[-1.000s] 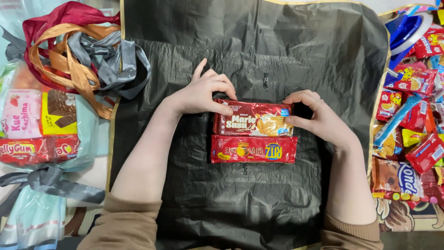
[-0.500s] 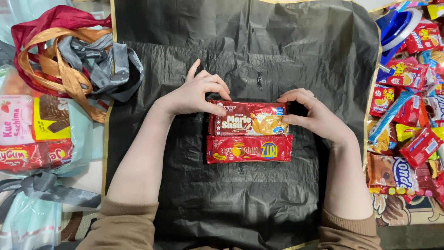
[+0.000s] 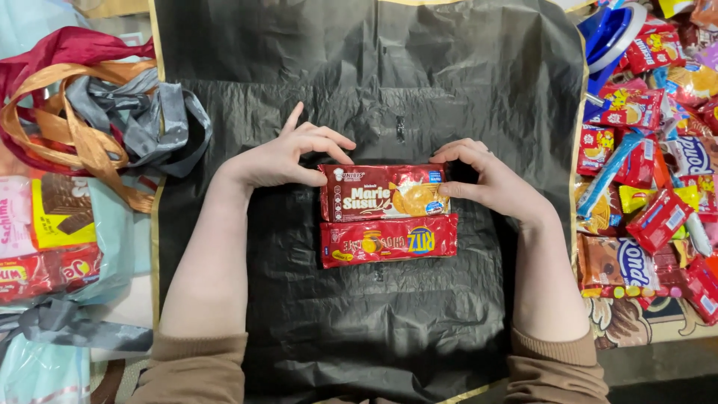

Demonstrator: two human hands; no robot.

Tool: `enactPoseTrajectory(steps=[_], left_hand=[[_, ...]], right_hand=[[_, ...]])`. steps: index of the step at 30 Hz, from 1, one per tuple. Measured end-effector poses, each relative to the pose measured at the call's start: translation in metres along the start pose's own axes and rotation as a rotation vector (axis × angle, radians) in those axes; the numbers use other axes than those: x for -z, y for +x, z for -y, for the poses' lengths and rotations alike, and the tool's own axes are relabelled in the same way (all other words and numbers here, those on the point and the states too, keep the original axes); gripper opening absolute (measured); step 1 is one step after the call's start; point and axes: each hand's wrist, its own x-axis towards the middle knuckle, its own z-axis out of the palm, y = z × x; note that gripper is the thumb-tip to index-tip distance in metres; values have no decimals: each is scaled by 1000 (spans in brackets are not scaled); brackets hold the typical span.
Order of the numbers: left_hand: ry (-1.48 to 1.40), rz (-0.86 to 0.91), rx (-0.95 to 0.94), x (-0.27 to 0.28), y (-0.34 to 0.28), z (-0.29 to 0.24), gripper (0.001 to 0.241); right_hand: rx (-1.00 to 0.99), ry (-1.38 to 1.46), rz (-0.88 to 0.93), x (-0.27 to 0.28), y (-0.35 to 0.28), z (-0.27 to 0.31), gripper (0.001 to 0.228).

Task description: The person is arranging and taping various snack packages onto a large sheet of black paper to create a display.

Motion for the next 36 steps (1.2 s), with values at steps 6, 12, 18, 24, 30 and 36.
enactPoseTrajectory(steps=[6,12,18,24,30,36], left_hand=[[22,7,-1,-3,3,2,38],[-50,19,30,1,0,-4,38],[-19,27,38,-1,1,2,39],[-54,106,106,5,4,-5,31],[-9,89,54,3,4,1,32],[-33,98,77,3,4,-1,33]], right_hand=[[-14,-10,12,1,-1,-1,45],[15,11,-20,-1,-3,-1,46],[-27,107,-704,28,-13,-12,22],[-436,-23,-1006,134,-20,-87,25],[-745,175,-948,157,-11,-85,23],[-657,192,-989,130,-36,-52,33]])
